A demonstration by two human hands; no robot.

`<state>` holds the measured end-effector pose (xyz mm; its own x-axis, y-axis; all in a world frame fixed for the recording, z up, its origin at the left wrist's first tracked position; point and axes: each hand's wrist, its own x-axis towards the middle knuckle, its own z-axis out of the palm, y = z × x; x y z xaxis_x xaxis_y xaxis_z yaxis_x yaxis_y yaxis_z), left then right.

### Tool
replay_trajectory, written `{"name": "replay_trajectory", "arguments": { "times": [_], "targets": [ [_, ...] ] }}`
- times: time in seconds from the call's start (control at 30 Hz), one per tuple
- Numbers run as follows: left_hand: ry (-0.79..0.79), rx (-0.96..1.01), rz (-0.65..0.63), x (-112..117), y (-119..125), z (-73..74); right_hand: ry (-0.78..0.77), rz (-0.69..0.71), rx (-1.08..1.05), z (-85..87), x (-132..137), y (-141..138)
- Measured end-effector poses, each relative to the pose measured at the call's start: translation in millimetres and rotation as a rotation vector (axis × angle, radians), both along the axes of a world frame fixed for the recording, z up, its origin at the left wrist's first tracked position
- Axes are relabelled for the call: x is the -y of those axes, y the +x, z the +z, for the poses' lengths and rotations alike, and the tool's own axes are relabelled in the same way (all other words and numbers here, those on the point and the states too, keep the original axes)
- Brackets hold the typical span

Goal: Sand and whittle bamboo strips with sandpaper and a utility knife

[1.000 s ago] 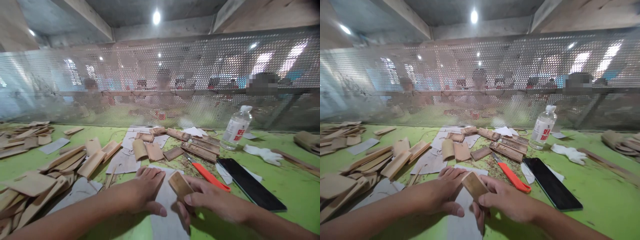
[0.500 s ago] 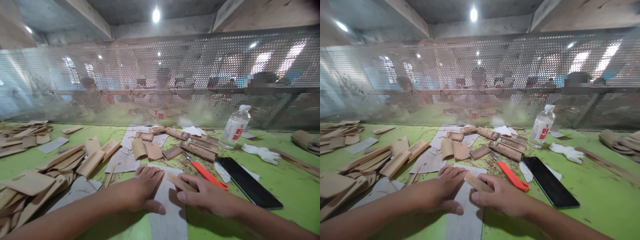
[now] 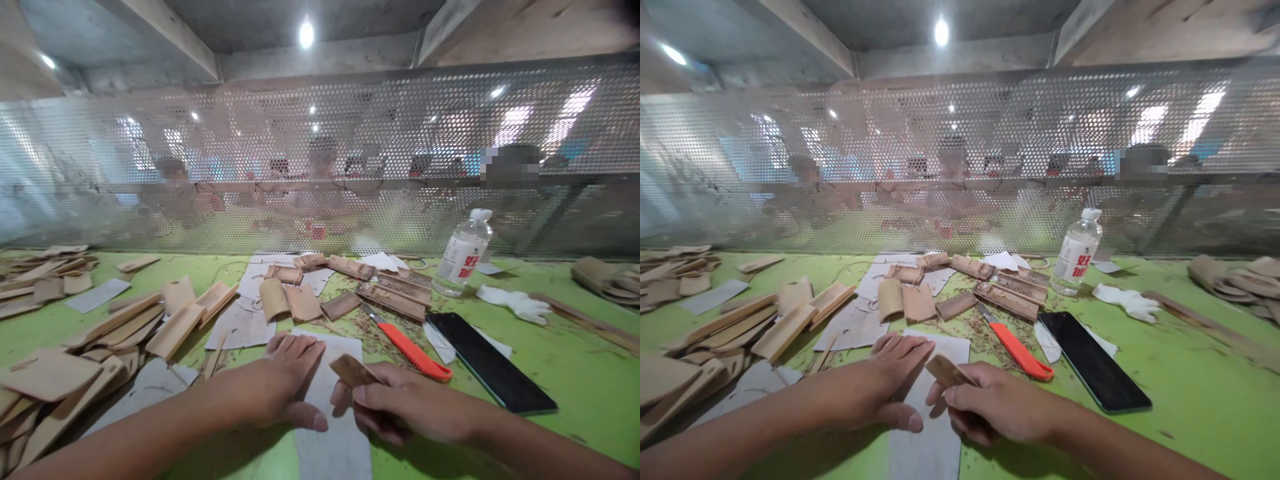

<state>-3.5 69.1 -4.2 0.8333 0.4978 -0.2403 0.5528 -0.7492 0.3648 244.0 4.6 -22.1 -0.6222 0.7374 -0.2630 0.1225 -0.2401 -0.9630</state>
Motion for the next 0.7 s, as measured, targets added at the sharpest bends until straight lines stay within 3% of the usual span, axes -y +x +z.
{"name": "replay_trajectory", "arguments": {
  "times": [0.13, 0.4, 0.7],
  "targets": [
    [-0.001, -0.028, 0.0, 0, -1, -0.1, 0.03, -0.017, -0.071, -5.2, -1, -3],
    [-0.007, 0.002, -0.005, -2, -1, -0.1, -0.192, -0.077, -0.13, -9.6, -3, -3],
    [-0.025, 0.079, -0.005, -2, -2, -1.1, -0.319, -0.115, -0.144, -15.5, -11, 3]
  ]
}}
